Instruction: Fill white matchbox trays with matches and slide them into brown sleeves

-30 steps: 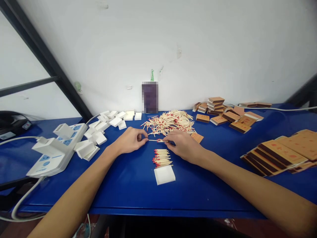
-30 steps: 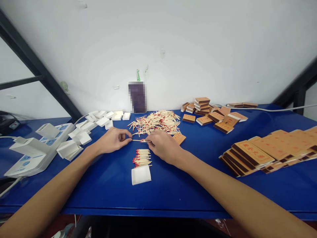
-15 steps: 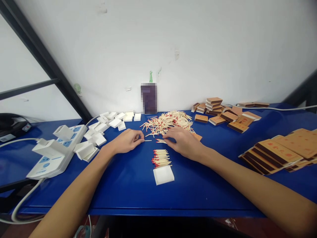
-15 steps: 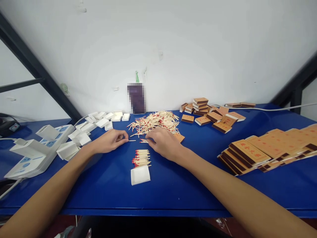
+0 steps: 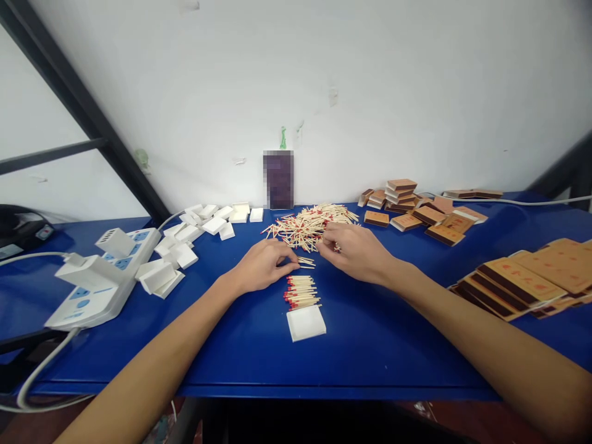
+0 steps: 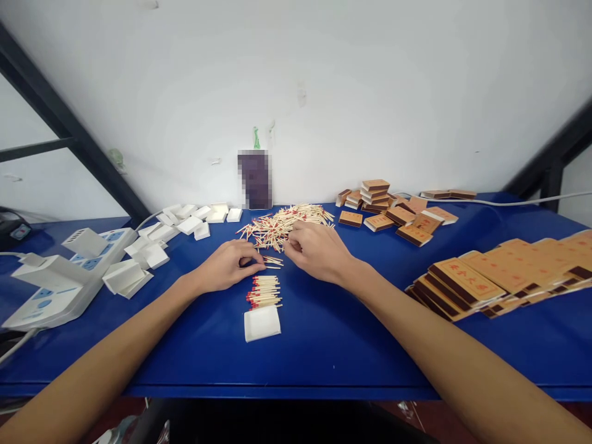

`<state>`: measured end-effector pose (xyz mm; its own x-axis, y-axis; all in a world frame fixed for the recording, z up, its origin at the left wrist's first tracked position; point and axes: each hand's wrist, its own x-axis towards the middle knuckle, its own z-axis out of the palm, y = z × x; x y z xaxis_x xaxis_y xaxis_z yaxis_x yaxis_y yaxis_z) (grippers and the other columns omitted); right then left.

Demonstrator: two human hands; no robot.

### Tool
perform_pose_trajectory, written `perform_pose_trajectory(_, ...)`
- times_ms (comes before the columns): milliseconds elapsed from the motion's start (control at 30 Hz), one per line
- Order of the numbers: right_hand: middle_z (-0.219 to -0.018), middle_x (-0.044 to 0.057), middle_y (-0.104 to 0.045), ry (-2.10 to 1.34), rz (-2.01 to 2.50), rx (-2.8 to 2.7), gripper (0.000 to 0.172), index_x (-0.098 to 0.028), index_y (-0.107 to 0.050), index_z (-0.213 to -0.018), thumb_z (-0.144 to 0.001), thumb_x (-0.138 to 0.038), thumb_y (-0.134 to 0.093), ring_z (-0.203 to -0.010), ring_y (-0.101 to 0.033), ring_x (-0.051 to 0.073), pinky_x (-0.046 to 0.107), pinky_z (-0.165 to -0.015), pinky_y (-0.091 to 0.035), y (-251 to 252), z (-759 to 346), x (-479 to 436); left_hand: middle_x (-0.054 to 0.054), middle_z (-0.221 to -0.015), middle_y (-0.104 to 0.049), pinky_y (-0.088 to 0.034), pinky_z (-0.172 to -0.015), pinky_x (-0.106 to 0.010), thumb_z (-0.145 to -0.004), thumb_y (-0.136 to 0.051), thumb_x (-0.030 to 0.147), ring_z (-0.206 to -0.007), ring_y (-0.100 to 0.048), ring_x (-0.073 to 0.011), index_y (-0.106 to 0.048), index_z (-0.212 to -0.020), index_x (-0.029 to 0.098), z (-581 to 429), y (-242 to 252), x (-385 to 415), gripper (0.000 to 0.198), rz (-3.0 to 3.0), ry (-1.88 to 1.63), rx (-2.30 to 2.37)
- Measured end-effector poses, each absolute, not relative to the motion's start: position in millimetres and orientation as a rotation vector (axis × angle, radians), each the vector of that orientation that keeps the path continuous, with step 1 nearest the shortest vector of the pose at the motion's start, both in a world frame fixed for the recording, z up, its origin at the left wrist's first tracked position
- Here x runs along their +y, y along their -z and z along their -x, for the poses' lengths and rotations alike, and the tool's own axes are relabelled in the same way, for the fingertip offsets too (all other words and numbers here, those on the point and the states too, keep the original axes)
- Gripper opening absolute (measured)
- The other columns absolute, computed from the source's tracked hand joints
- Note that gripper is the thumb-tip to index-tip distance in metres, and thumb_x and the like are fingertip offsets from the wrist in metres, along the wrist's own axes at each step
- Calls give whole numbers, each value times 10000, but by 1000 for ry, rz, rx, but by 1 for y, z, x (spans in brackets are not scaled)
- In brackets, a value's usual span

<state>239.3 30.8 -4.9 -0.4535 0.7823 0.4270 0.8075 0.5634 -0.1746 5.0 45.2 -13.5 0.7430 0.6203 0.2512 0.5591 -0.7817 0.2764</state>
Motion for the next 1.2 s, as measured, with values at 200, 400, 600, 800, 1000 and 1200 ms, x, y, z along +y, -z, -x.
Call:
perform_pose_trajectory(200, -859, 48, -669, 102, 1270, -2410, 189, -175, -656, -911, -943, -232, -479, -766, -580, 173, 300, -659, -352, 16, -228, 34, 8, -719, -615, -416, -740, -290, -965, -535, 321, -689, -550, -146, -687, -1084, 198, -11, 13, 45, 229, -2776, -537, 1012)
perform_pose_trajectory(400, -854, 72, -657, 216, 1332, -2389, 277, -163, -684, -826, -969, -305, -496, -790, -605, 194, 318, -693, -378, 24, -219, 43, -16, -774, -630, -404, -712, -290, -1000, -457, 353, -718, -553, -150, -729, -971, 202, -7, 12, 44, 313, -2779, -460, 961)
perform_pose_trajectory(600, -883, 85, -666, 217, 1364, -2417, 260, -149, -695, -829, -955, -303, -526, -829, -613, 203, 323, -711, -385, 26, -216, 47, -18, -813, -646, -417, -765, -312, -990, -474, 386, -779, -577, -166, -711, -1053, 210, -6, 17, 44, 302, -2768, -484, 992)
perform_pose_trajectory(800, -886, 75, -689, 224, 1418, -2386, 232, -173, -709, -804, -924, -288, -546, -851, -618, 215, 340, -727, -366, 26, -215, 46, -39, -888, -648, -413, -791, -342, -995, -449, 392, -844, -589, -189, -709, -1077, 219, -7, 16, 43, 323, -2827, -427, 1023)
perform_pose_trajectory(1000, -897, 63, -689, 148, 1438, -2370, 145, -184, -697, -784, -868, -229, -588, -854, -616, 210, 336, -731, -356, 21, -215, 43, -25, -849, -649, -411, -757, -316, -964, -500, 356, -785, -573, -166, -704, -916, 192, -4, 17, 43, 267, -2757, -518, 986)
perform_pose_trajectory(1200, -899, 50, -688, 134, 1450, -2377, 110, -181, -668, -782, -853, -196, -586, -865, -608, 210, 336, -730, -329, 22, -218, 43, 12, -671, -555, -386, -679, -291, -937, -528, 338, -670, -509, -145, -682, -822, 182, -3, 19, 41, 247, -2640, -567, 996)
